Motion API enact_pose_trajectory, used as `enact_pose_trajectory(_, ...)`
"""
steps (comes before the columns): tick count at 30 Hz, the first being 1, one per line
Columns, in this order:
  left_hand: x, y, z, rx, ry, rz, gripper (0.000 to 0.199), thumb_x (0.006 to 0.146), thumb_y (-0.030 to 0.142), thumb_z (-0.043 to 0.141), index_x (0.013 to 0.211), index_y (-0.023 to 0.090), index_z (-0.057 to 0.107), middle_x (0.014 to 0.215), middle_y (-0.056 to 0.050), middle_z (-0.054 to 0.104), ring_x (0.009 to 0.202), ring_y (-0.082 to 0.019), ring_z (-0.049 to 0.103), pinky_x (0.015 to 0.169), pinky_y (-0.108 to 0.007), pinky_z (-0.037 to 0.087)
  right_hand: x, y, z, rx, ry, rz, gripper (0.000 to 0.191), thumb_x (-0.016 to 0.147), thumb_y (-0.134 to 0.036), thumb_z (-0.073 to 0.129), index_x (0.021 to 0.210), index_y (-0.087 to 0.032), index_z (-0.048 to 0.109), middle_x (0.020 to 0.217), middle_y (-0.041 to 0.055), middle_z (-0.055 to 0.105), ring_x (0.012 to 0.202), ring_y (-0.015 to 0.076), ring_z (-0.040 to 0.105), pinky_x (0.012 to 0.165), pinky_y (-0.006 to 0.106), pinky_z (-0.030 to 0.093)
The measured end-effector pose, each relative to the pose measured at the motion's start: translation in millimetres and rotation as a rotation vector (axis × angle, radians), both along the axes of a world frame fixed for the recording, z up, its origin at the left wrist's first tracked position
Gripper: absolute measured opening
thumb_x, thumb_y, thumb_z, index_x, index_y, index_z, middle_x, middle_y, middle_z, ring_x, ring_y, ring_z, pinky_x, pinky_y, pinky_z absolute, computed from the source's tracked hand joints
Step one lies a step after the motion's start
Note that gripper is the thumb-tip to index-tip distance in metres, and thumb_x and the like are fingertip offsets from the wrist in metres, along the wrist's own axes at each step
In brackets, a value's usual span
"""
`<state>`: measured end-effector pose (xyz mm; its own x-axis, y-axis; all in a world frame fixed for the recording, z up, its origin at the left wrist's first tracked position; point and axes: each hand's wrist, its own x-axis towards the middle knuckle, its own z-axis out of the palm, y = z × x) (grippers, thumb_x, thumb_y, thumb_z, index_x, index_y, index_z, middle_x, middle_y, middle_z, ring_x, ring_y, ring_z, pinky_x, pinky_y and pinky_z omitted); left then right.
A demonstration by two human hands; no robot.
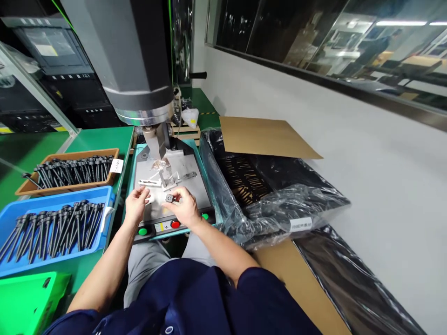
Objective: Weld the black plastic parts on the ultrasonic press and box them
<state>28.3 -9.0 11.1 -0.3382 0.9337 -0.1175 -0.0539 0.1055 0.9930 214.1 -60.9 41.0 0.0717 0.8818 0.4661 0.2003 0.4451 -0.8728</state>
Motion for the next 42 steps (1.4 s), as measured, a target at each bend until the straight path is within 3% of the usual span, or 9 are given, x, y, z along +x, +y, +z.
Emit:
enact_pose_trajectory(3, 3, -24, 1.2, 0.144, 0.105, 0.021, 0.040, 0.073, 0.040, 0.073, 0.103, 0.014, 0.067, 0.078, -0.002, 0.062, 0.068, -0.013, 0.059, 0.063, -0.025, 0.047, 1, 2, 6.5, 0.069, 0.005, 0.033, 0.033, 0.073, -0.040, 0.079, 0.087, -0.023, 0.054, 0.092, 0.0029, 0.065, 0.082, 0.0174, 0.060, 0.074, 0.032, 0.051)
enact_pose_trajectory(6, 12, -47, 11.7, 0.249, 0.113, -0.133, 0.029, 0.073, 0.037, 0.075, 0.093, 0.016, 0.071, 0.077, -0.003, 0.064, 0.071, -0.015, 0.059, 0.070, -0.027, 0.048, -2, -1, 8.7, 0.111, 0.024, 0.059, 0.033, 0.074, -0.039, 0.079, 0.088, -0.023, 0.053, 0.092, 0.0027, 0.065, 0.086, 0.0178, 0.061, 0.074, 0.032, 0.051)
enact_pose_trajectory(10, 24, -62, 31.0, 0.296, 0.092, -0.296, 0.029, 0.068, 0.034, 0.079, 0.093, 0.019, 0.074, 0.092, -0.007, 0.068, 0.085, -0.020, 0.062, 0.077, -0.031, 0.049, -9, -6, 9.6, 0.122, 0.082, 0.086, 0.033, 0.074, -0.038, 0.080, 0.088, -0.023, 0.053, 0.093, 0.0026, 0.064, 0.086, 0.0171, 0.061, 0.075, 0.032, 0.051)
enact_pose_trajectory(13, 29, -66, 38.1, 0.369, 0.192, -0.434, 0.026, 0.071, 0.030, 0.076, 0.096, 0.020, 0.073, 0.099, -0.008, 0.067, 0.091, -0.021, 0.061, 0.078, -0.030, 0.048, -16, -7, 11.7, 0.048, 0.220, 0.138, 0.035, 0.072, -0.038, 0.080, 0.086, -0.023, 0.052, 0.088, 0.0012, 0.061, 0.082, 0.0166, 0.060, 0.074, 0.031, 0.051)
enact_pose_trajectory(15, 30, -68, 36.6, 0.405, 0.289, -0.465, 0.016, 0.076, 0.030, 0.073, 0.088, 0.019, 0.073, 0.089, -0.006, 0.066, 0.081, -0.018, 0.058, 0.073, -0.029, 0.047, -20, -6, 14.0, -0.071, 0.366, 0.176, 0.038, 0.070, -0.040, 0.081, 0.084, -0.023, 0.050, 0.083, -0.0009, 0.059, 0.076, 0.0151, 0.059, 0.071, 0.030, 0.050)
enact_pose_trajectory(19, 24, -74, 28.7, 0.299, 0.304, -0.419, 0.020, 0.077, 0.037, 0.072, 0.076, 0.017, 0.070, 0.065, 0.001, 0.056, 0.062, -0.012, 0.049, 0.062, -0.026, 0.042, -25, -1, 18.4, -0.288, 0.537, 0.289, 0.042, 0.065, -0.035, 0.083, 0.091, -0.024, 0.051, 0.084, -0.0023, 0.061, 0.076, 0.0144, 0.059, 0.068, 0.028, 0.049)
enact_pose_trajectory(23, 14, -82, 31.5, 0.126, 0.144, -0.426, 0.031, 0.073, 0.043, 0.075, 0.086, 0.016, 0.074, 0.067, 0.000, 0.062, 0.062, -0.013, 0.053, 0.062, -0.027, 0.044, -31, 3, 18.8, -0.404, 0.535, 0.414, 0.046, 0.066, -0.031, 0.080, 0.101, -0.024, 0.052, 0.089, 0.0006, 0.067, 0.083, 0.0173, 0.062, 0.068, 0.029, 0.051)
enact_pose_trajectory(30, 4, -94, 44.7, 0.038, 0.017, -0.398, 0.034, 0.069, 0.042, 0.079, 0.088, 0.014, 0.074, 0.070, -0.003, 0.069, 0.057, -0.012, 0.056, 0.055, -0.024, 0.046, -46, 4, 17.4, -0.428, 0.510, 0.416, 0.045, 0.062, -0.024, 0.079, 0.098, -0.024, 0.053, 0.082, -0.0015, 0.064, 0.078, 0.0158, 0.061, 0.069, 0.030, 0.050)
enact_pose_trajectory(42, -8, -102, 35.7, 0.067, 0.001, -0.357, 0.031, 0.074, 0.040, 0.074, 0.092, 0.015, 0.073, 0.073, -0.004, 0.071, 0.064, -0.015, 0.062, 0.057, -0.025, 0.049, -71, 5, 15.2, -0.464, 0.426, 0.431, 0.039, 0.062, -0.021, 0.075, 0.088, -0.023, 0.047, 0.074, -0.0053, 0.056, 0.066, 0.0122, 0.054, 0.055, 0.024, 0.044)
